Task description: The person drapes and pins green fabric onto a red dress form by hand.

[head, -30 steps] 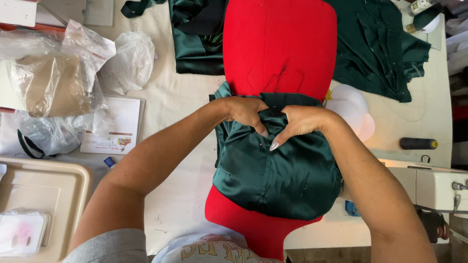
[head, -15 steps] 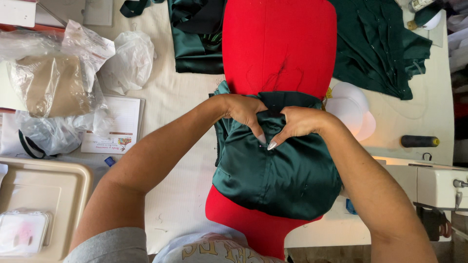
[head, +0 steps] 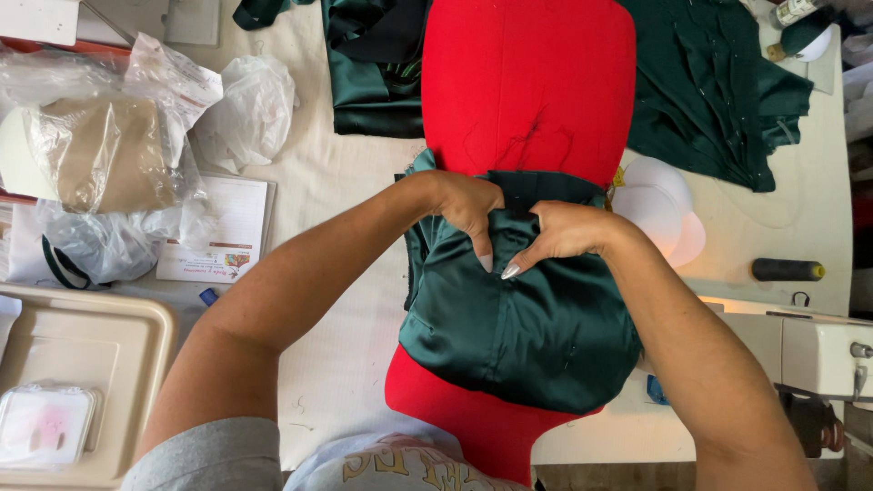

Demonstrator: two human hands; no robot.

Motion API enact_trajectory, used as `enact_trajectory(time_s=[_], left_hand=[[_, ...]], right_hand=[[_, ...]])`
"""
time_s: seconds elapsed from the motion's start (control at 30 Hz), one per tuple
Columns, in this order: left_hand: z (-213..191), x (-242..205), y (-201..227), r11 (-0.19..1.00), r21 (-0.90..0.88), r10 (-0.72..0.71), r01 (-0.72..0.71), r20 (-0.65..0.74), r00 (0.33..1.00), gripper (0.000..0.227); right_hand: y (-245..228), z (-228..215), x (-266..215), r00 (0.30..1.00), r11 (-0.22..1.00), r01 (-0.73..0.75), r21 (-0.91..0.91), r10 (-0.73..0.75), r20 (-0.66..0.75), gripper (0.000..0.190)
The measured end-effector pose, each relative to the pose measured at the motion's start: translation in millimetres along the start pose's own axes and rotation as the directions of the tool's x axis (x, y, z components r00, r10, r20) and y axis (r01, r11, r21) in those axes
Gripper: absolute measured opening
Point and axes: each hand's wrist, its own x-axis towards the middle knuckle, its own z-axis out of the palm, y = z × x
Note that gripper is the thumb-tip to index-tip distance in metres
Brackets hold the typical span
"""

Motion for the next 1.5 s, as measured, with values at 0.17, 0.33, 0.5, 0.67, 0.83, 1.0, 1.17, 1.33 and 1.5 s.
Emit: enact_trajectory(time_s=[0.17,0.33,0.5,0.67,0.83,1.0,1.17,1.33,1.5], left_hand=[[-9.2,-3.3,-6.1,1.0,0.0,-0.018,0.018,0.039,0.999,0.076],[-18.6,0.3,-3.0,0.983,0.16,-0.117,0.095,0.139,0.983,0.082],[-22.8,-2.9,2.4,0.896,0.428,-0.212,0.122,0.169,0.963,0.088],[-15.6,9.3,-10.9,0.833,0.539,-0.248,0.124,0.163,0.955,0.102],[-2.5,-27.6,13.2,0.635,0.746,-0.429,0.2,0.126,0.894,0.121],[1.9,-22.7,-2.9,0.666,0.73,-0.373,0.157,0.143,0.917,0.112],[3.8,-14.6,-20.0,0.711,0.691,-0.328,0.132,0.159,0.931,0.117],[-4.2,-13.9,-25.5,0.752,0.648,-0.273,0.118,0.143,0.951,0.111],[-9.8,-20.8,-31.2,0.988,0.017,-0.153,0.152,0.092,0.984,0.091]], right_hand=[[-6.4,0.5,-4.2,1.0,1.0,-0.017,0.023,0.017,0.0,0.041],[-1.5,0.7,4.6,0.999,0.999,-0.041,0.008,0.041,-0.027,0.039],[-26.1,1.0,-7.0,0.994,0.994,-0.101,-0.036,0.1,-0.046,0.035],[-39.2,9.4,-11.5,0.993,0.994,-0.11,-0.008,0.11,-0.04,0.03],[-63.3,19.2,-29.3,0.96,0.961,-0.276,-0.013,0.275,-0.045,0.037],[-87.2,26.0,-40.9,0.909,0.914,-0.401,0.052,0.405,-0.101,0.054],[-73.2,23.8,-29.4,0.863,0.86,-0.497,-0.116,0.477,-0.164,0.114],[-70.1,20.5,-28.5,0.917,0.924,-0.382,0.026,0.382,-0.114,0.048],[-48.4,12.8,-24.2,0.99,0.991,-0.134,0.022,0.135,-0.052,0.033]])
